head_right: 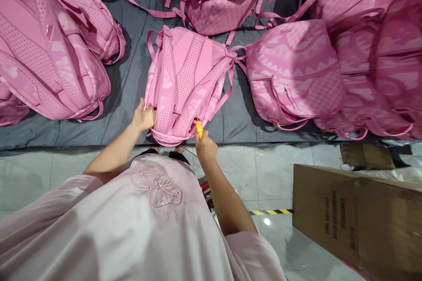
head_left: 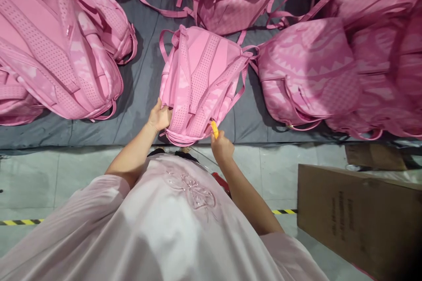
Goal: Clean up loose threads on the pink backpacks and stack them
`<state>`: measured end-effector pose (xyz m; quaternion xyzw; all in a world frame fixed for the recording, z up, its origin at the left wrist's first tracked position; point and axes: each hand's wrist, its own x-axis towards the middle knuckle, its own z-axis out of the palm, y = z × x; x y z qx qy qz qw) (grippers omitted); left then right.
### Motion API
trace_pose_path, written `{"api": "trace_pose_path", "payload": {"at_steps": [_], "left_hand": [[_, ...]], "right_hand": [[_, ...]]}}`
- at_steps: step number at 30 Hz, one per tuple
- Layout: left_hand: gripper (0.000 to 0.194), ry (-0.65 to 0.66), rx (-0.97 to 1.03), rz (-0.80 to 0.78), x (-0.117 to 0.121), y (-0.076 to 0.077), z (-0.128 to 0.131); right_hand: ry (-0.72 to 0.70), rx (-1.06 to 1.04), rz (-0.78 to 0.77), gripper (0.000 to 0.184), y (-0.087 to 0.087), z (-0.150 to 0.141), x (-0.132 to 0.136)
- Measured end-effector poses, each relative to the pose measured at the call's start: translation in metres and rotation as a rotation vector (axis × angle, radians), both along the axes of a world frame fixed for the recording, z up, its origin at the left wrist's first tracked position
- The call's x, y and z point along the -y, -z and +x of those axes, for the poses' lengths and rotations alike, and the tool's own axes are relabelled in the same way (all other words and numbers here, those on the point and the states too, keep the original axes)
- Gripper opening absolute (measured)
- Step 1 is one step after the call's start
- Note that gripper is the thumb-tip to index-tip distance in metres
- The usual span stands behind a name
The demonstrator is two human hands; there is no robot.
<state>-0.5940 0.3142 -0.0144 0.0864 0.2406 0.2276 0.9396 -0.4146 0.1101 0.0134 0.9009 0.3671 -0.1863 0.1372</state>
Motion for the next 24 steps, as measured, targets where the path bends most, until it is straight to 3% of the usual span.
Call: {"api": "trace_pose_path", "payload": {"at_steps": [4,9,13,17,21,24], "left_hand": [[0.079,0.004,0.026,0.009,0.001,0.003,0.000],[0.082,0.043,0.015,-0.014,-0.003,0.004,0.010],[0.082,0.011,0.005,0.018,-0.002,0.001,0.013],[0.073,0.005,-0.041,0.040,0.004,-0.002,0.016],[0.068,0.033,-0.102,0.075,0.003,-0.010,0.022],[0.060,0.144,-0.328,0.172,-0.001,-0.024,0.019]], "right_hand": [[0.029,-0.049,-0.036,0.034,-0.006,-0.012,0.025],[0.095,-0.066,-0.032,0.034,-0.012,-0.015,0.017],[0.151,-0.091,-0.040,0.035,-0.044,-0.020,0.039],[0.170,-0.175,-0.126,0.031,-0.076,-0.055,0.083],[-0.014,-0.350,-0.169,0.031,-0.068,-0.084,0.077],[-0.064,-0.299,-0.196,0.035,-0.051,-0.085,0.056]]}}
